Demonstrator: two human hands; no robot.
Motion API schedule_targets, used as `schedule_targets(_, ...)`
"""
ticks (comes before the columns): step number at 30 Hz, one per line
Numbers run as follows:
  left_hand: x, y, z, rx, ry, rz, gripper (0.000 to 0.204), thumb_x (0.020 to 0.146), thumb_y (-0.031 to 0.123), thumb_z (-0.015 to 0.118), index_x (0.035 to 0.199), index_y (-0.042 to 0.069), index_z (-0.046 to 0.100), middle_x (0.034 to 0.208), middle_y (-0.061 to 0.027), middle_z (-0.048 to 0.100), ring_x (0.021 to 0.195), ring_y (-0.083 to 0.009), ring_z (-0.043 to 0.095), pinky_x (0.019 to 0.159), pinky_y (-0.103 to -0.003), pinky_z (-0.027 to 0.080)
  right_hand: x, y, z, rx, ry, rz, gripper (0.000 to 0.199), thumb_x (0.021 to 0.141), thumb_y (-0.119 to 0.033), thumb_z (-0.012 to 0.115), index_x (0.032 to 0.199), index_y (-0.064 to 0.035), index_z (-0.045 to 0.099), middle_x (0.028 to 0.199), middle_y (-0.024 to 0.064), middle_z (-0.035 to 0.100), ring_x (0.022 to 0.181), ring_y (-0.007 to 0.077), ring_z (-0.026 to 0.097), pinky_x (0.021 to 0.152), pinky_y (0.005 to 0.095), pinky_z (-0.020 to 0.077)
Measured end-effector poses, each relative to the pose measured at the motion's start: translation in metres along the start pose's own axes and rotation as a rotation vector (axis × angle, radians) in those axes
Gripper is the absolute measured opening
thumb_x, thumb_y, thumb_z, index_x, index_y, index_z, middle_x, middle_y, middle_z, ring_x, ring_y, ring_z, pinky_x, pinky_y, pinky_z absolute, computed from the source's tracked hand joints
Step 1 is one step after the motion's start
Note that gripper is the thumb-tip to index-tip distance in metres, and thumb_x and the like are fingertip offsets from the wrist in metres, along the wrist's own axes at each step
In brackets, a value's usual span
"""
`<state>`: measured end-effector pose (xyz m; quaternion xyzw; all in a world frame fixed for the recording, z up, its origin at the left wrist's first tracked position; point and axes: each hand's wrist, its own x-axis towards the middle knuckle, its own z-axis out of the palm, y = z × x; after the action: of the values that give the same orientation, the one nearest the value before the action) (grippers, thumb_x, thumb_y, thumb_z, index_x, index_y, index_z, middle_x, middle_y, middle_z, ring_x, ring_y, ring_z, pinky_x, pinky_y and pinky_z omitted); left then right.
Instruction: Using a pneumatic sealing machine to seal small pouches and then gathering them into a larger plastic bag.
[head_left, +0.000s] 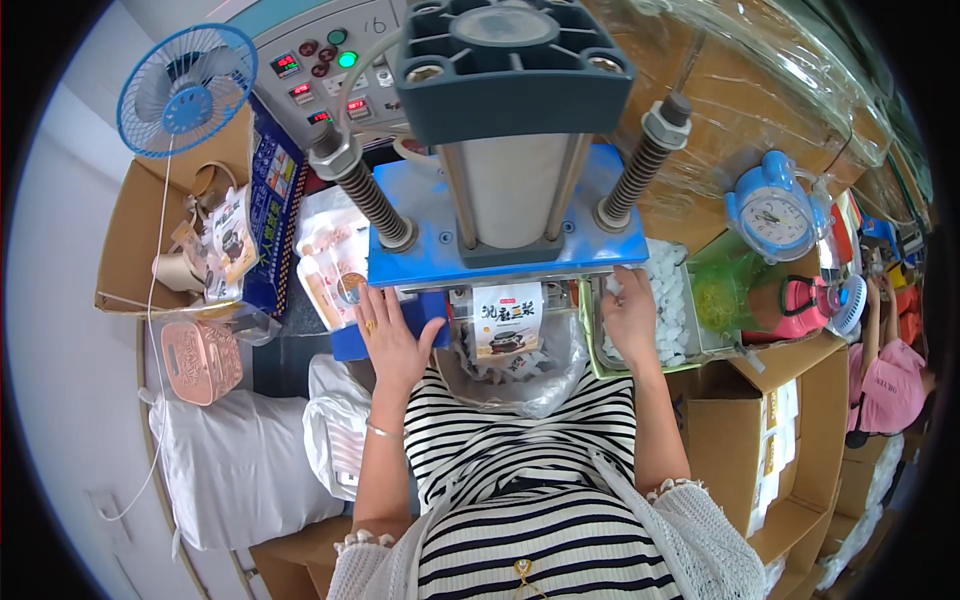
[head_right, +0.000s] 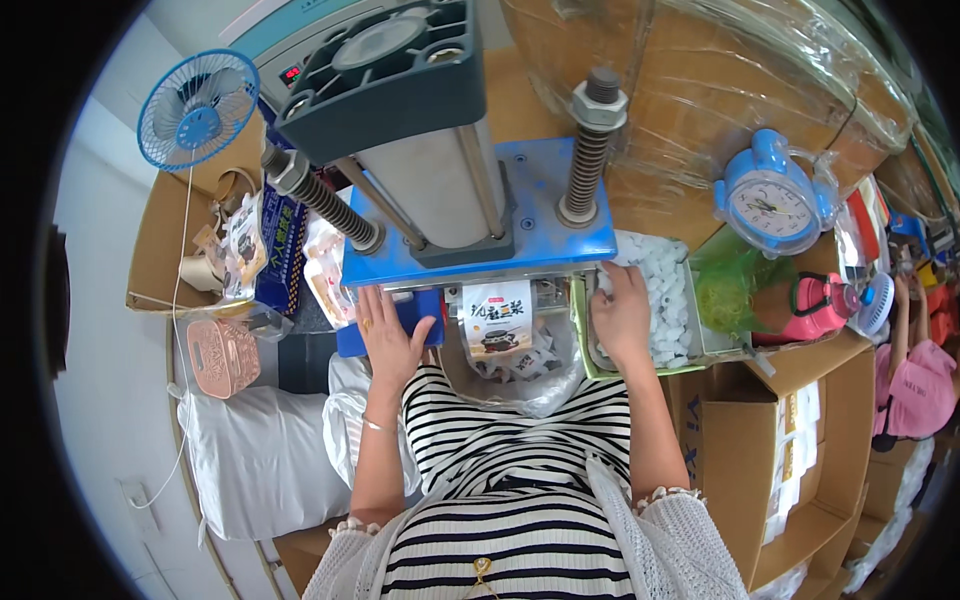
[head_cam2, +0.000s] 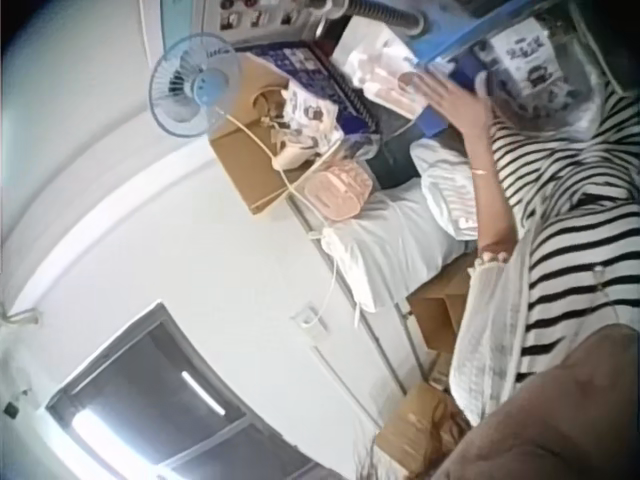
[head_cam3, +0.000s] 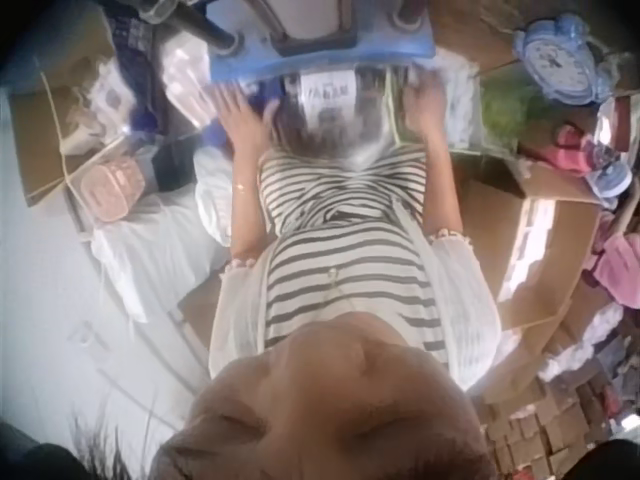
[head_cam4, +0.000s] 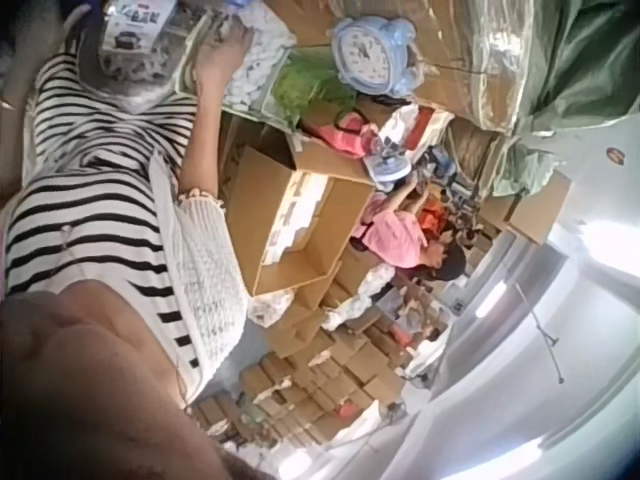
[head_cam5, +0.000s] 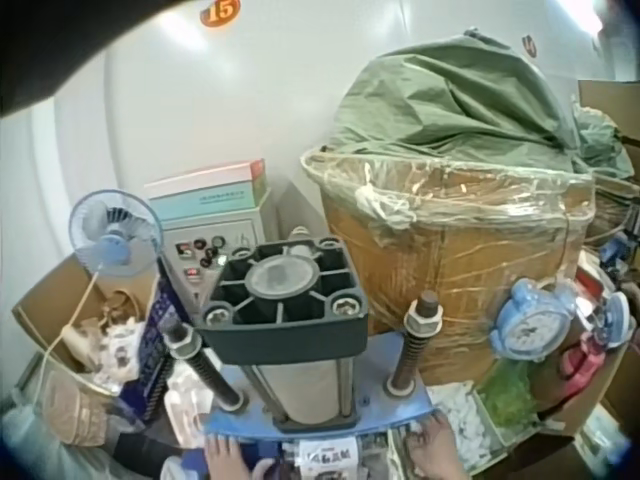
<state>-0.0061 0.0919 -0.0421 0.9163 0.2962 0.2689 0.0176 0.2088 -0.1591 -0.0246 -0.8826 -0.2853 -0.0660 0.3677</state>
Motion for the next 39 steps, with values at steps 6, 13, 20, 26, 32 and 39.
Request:
schedule_targets(6, -0.049, 0.009, -0.015, -0.081, -0.136, -0.043, 0.049, 0.085, 0.029, 0.069, 0.123, 0.002, 0.055, 0.121, -0.0163, 0.057, 0.113, -0.0331, 0.051, 0.101, -0.043, 0.035, -0.019, -0.002, -0.02, 0.762, -0.133, 0.531, 0.019, 0.084, -0.005, 0.068, 0.103, -0.0027, 0.064, 0.094, 0.0056, 0.063, 0.079, 0.0122, 0.061, 0.07, 0.0261, 0.0495)
schedule_targets(13, -0.015, 0.053, -0.059, -0.478, -0.206, -0.198, 0.009, 0.084, 0.007, 0.07, 0.089, 0.0, 0.068, 0.079, -0.0059, 0.066, 0.07, -0.0217, 0.06, 0.069, -0.029, 0.047, -0.035, -0.072, -0.003, 0.934, -0.173, 0.291, 0.02, 0.091, -0.007, 0.063, 0.11, -0.0003, 0.062, 0.097, 0.0076, 0.066, 0.085, 0.014, 0.062, 0.077, 0.0258, 0.0499)
schedule_targets(20, -0.028, 0.083, -0.036, -1.141, -0.578, -0.576, 0.018, 0.088, 0.015, 0.071, 0.089, -0.003, 0.069, 0.08, 0.0005, 0.067, 0.07, -0.0033, 0.055, 0.064, -0.021, 0.045, -0.01, -0.092, 0.014, 0.564, -0.31, -0.052, 0.026, 0.09, -0.009, 0.063, 0.115, -0.0017, 0.062, 0.097, 0.0117, 0.065, 0.084, 0.0196, 0.063, 0.077, 0.0294, 0.0496)
schedule_targets(26, -0.037, 0.081, -0.002, -1.287, -0.583, -0.656, 0.02, 0.09, 0.016, 0.069, 0.092, -0.004, 0.07, 0.082, -0.0002, 0.068, 0.07, -0.002, 0.054, 0.062, -0.02, 0.045, -0.02, -0.068, 0.026, 0.523, -0.301, 0.136, 0.021, 0.089, -0.011, 0.063, 0.108, -0.0023, 0.066, 0.097, 0.0132, 0.066, 0.084, 0.0245, 0.064, 0.075, 0.033, 0.0504)
schedule_targets(32, -0.002, 0.076, 0.025, -1.385, -0.511, -0.713, 0.027, 0.091, 0.024, 0.068, 0.089, -0.003, 0.07, 0.078, -0.0002, 0.067, 0.066, -0.0031, 0.053, 0.061, -0.022, 0.046, -0.008, -0.017, -0.003, -0.1, 0.005, -0.022, 0.016, 0.086, -0.013, 0.064, 0.1, -0.0056, 0.065, 0.089, 0.0171, 0.066, 0.078, 0.0349, 0.063, 0.068, 0.0404, 0.051)
schedule_targets(39, 0.032, 0.05, -0.027, -0.077, -0.147, -0.153, 0.052, 0.079, 0.043, 0.074, 0.104, -0.001, 0.067, 0.108, -0.02, 0.064, 0.099, -0.0348, 0.059, 0.083, -0.043, 0.047, -0.006, -0.01, 0.006, -0.331, -0.094, 0.147, 0.014, 0.085, -0.014, 0.061, 0.095, -0.0041, 0.064, 0.086, 0.0148, 0.064, 0.083, 0.0362, 0.061, 0.072, 0.0445, 0.0494)
